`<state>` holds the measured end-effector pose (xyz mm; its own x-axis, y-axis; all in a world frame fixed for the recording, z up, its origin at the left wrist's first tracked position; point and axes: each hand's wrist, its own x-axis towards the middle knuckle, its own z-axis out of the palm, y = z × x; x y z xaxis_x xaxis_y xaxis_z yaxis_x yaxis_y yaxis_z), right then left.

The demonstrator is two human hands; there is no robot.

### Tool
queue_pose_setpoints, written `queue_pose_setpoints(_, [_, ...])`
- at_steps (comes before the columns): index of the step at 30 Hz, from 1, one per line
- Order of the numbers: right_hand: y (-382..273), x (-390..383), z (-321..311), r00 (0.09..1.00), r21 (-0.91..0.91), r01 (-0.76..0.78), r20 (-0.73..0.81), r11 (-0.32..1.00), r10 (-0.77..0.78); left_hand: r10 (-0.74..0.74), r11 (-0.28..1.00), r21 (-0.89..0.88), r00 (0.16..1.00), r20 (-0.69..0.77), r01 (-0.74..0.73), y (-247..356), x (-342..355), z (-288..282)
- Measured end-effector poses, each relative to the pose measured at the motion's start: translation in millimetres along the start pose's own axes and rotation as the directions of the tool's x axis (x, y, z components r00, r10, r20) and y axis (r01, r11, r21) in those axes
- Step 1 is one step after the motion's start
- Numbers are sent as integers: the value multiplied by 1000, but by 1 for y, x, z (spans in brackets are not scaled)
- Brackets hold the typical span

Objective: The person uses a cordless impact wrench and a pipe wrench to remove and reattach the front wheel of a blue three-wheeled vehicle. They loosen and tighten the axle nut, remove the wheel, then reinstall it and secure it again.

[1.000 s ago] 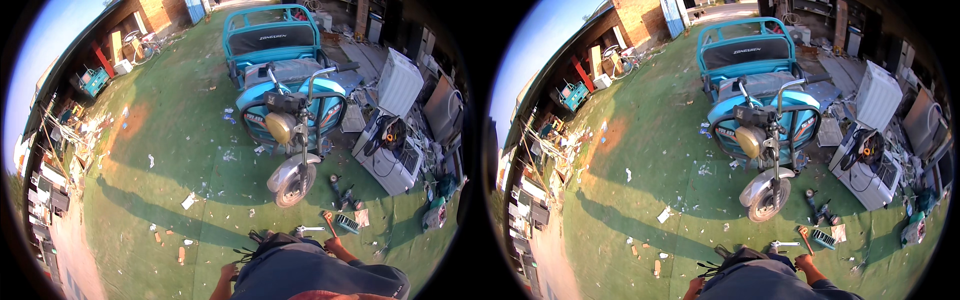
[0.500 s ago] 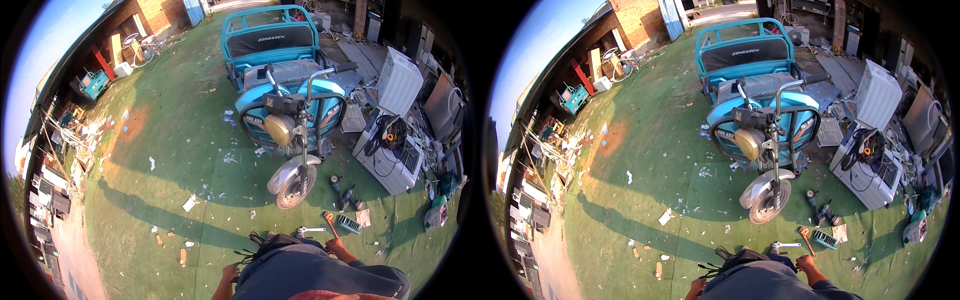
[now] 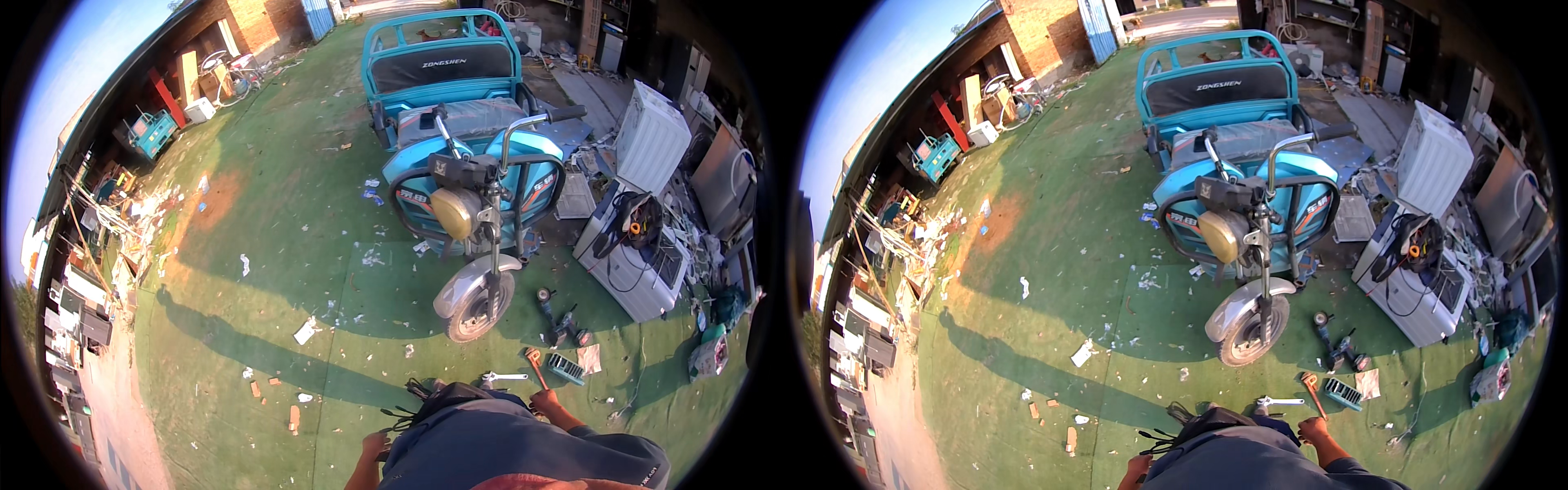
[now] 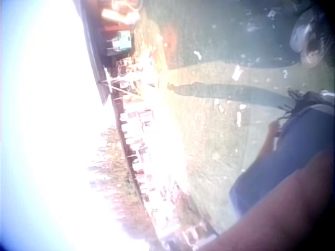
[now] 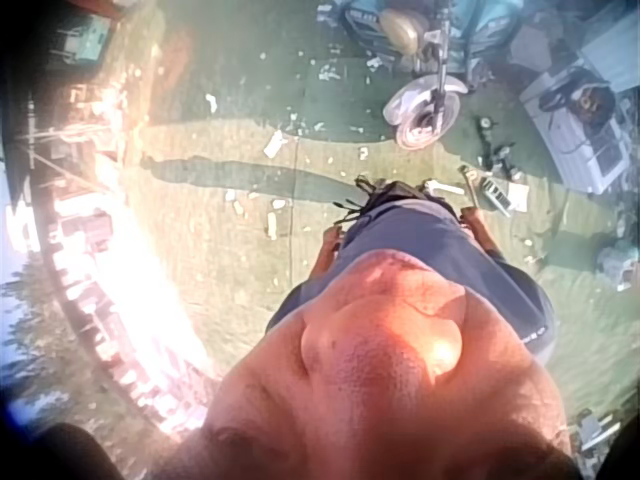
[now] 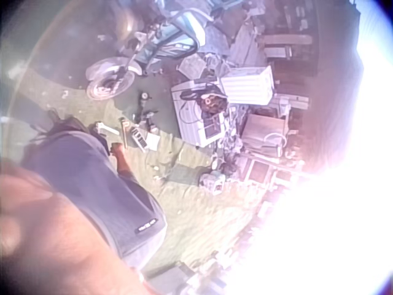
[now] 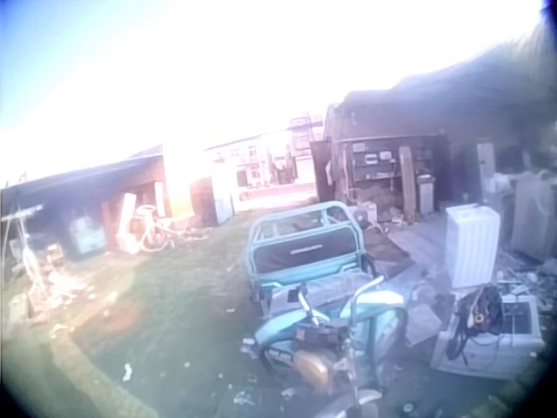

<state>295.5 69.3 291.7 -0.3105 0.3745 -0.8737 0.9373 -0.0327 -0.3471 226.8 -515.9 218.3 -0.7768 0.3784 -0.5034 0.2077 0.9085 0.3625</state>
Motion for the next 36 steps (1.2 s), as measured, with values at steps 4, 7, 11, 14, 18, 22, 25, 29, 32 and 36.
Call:
queue_pose_setpoints(4, [5, 8, -2, 1000, 6, -5, 5, 1000, 5, 53, 998, -34, 998, -47, -55, 1, 2, -2])
queue_pose_setpoints(7, [5, 8, -2, 1000, 12, -8, -4, 1000, 8, 80, 996, -20, 995, -63, -82, 3, 2, -5])
queue_pose_setpoints(11, [-4, -1, 0, 1000, 18, -13, -13, 1000, 13, 79, 996, 49, 996, -50, -77, 4, 3, -11])
queue_pose_setpoints(14, [-6, -2, 0, 1000, 21, -9, -13, 1000, 9, 47, 999, -1, 996, -75, -47, 7, 1, -15])
queue_pose_setpoints(18, [-5, 3, -3, 1000, 9, -6, -19, 1000, 6, 17, 957, -290, 998, 60, 1, 28, -5, -46])
queue_pose_setpoints(22, [-3, 4, 1, 1000, -1, -4, 2, 1000, 4, -132, 754, -615, 970, 203, 231, 21, -10, -40])
queue_pose_setpoints(25, [-29, -16, 9, 999, -71, 46, 2, 996, -46, -117, 770, -599, 972, 205, 219, 8, -5, -37])
queue_pose_setpoints(29, [-4, -2, 9, 1000, -63, 12, -19, 998, -13, 84, 996, -28, 996, 0, -84, 1, -7, -22])
queue_pose_setpoints(32, [-1, 8, 8, 999, -8, 15, -31, 1000, -15, -52, 979, -193, 996, 76, 66, -15, -2, -5])
queue_pose_setpoints(36, [-2, 9, 9, 998, 39, 41, -53, 998, -39, -109, 908, -396, 991, 83, 133, -26, 1, 2])
